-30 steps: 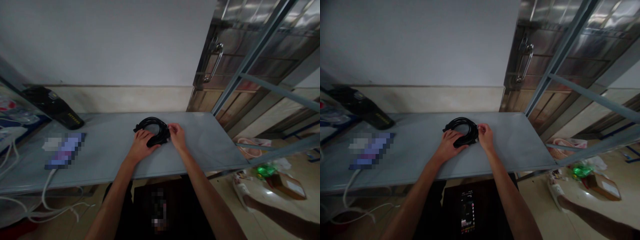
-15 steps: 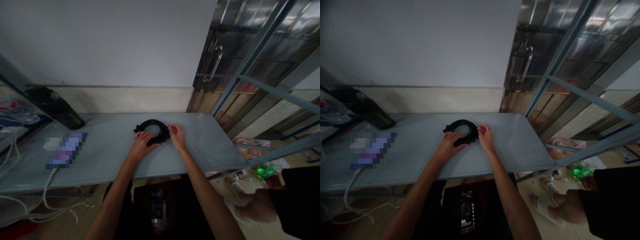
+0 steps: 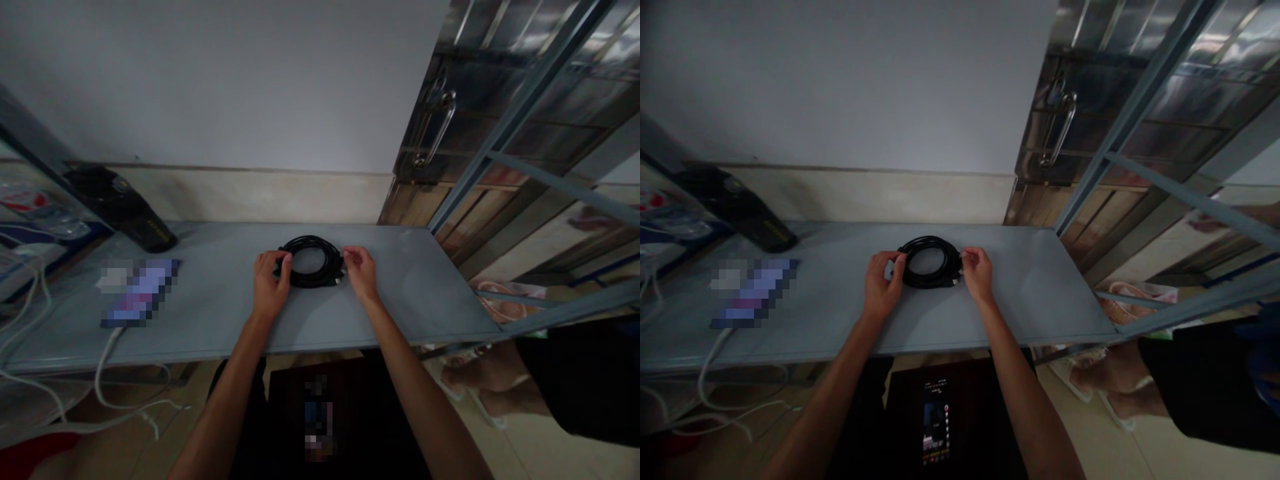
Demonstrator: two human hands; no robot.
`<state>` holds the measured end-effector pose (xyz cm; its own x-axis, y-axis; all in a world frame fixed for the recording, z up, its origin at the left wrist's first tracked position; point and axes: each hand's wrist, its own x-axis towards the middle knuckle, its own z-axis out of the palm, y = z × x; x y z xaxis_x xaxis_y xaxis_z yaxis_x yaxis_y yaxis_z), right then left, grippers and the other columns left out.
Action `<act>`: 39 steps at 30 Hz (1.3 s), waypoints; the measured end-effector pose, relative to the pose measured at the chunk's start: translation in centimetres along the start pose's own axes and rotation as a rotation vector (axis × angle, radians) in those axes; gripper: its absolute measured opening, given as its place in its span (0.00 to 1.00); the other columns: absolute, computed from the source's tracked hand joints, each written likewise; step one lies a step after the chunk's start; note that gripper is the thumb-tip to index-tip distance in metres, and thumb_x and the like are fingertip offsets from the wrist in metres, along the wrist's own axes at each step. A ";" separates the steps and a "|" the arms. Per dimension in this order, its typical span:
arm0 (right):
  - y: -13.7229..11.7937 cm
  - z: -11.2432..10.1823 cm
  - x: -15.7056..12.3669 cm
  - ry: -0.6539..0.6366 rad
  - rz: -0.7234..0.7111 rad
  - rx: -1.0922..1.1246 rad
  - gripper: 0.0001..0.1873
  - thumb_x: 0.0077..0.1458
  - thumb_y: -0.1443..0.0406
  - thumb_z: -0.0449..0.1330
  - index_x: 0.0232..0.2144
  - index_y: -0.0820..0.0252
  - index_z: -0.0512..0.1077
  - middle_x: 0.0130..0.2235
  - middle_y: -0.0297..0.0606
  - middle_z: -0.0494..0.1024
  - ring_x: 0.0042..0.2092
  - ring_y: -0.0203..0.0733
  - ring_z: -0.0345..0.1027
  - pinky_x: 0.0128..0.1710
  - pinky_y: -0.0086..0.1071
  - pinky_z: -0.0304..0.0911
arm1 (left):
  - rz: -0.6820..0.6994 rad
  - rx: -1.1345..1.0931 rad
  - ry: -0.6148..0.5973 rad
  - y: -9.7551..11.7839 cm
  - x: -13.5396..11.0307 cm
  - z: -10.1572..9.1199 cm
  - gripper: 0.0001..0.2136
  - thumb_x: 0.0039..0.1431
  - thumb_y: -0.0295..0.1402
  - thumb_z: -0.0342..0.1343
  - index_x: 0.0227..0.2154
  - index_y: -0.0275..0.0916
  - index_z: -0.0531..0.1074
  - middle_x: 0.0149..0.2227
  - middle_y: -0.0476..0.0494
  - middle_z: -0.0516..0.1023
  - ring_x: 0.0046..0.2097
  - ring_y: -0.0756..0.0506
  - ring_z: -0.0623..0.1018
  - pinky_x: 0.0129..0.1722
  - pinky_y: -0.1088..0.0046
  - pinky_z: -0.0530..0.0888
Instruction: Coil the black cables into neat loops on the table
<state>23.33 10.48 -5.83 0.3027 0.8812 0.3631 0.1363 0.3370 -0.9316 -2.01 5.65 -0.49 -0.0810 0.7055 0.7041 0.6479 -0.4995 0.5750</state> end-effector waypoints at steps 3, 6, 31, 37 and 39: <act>0.0 0.0 0.0 0.001 -0.001 -0.005 0.25 0.67 0.42 0.67 0.47 0.56 0.80 0.50 0.48 0.88 0.52 0.51 0.84 0.60 0.48 0.79 | 0.012 -0.001 0.001 -0.2 -0.1 0.0 0.15 0.83 0.48 0.52 0.47 0.45 0.78 0.46 0.38 0.85 0.51 0.34 0.81 0.57 0.49 0.77; 0.1 0.0 0.0 -0.007 -0.001 -0.010 0.25 0.66 0.42 0.66 0.48 0.56 0.80 0.50 0.48 0.88 0.52 0.51 0.84 0.59 0.47 0.79 | 0.002 0.000 -0.001 -0.3 -0.2 0.0 0.16 0.83 0.49 0.52 0.47 0.46 0.78 0.45 0.38 0.85 0.50 0.34 0.81 0.57 0.49 0.77; -0.8 -0.2 -0.3 0.048 -0.052 -0.041 0.17 0.68 0.48 0.65 0.44 0.53 0.78 0.47 0.45 0.88 0.49 0.50 0.83 0.57 0.47 0.78 | -0.018 -0.031 0.036 -0.6 -0.3 -0.1 0.15 0.85 0.46 0.51 0.48 0.44 0.78 0.46 0.39 0.84 0.51 0.36 0.82 0.57 0.53 0.77; -1.1 -0.2 -0.3 0.055 -0.057 -0.081 0.20 0.69 0.45 0.64 0.43 0.54 0.78 0.43 0.42 0.86 0.46 0.49 0.81 0.52 0.45 0.77 | 0.000 -0.039 0.052 -0.7 -0.3 -0.1 0.15 0.85 0.45 0.51 0.48 0.44 0.78 0.45 0.39 0.84 0.50 0.36 0.81 0.55 0.55 0.77; -1.2 -0.2 -0.4 0.059 -0.062 -0.088 0.21 0.69 0.44 0.64 0.43 0.54 0.78 0.43 0.42 0.86 0.45 0.49 0.81 0.52 0.44 0.78 | -0.001 -0.035 0.060 -0.6 -0.3 -0.1 0.15 0.85 0.45 0.50 0.47 0.44 0.78 0.45 0.39 0.84 0.50 0.36 0.82 0.55 0.54 0.77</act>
<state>23.25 9.67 -4.80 0.3456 0.8376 0.4231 0.2381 0.3579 -0.9029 -2.48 5.70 -1.03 -0.1273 0.6748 0.7269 0.6209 -0.5173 0.5890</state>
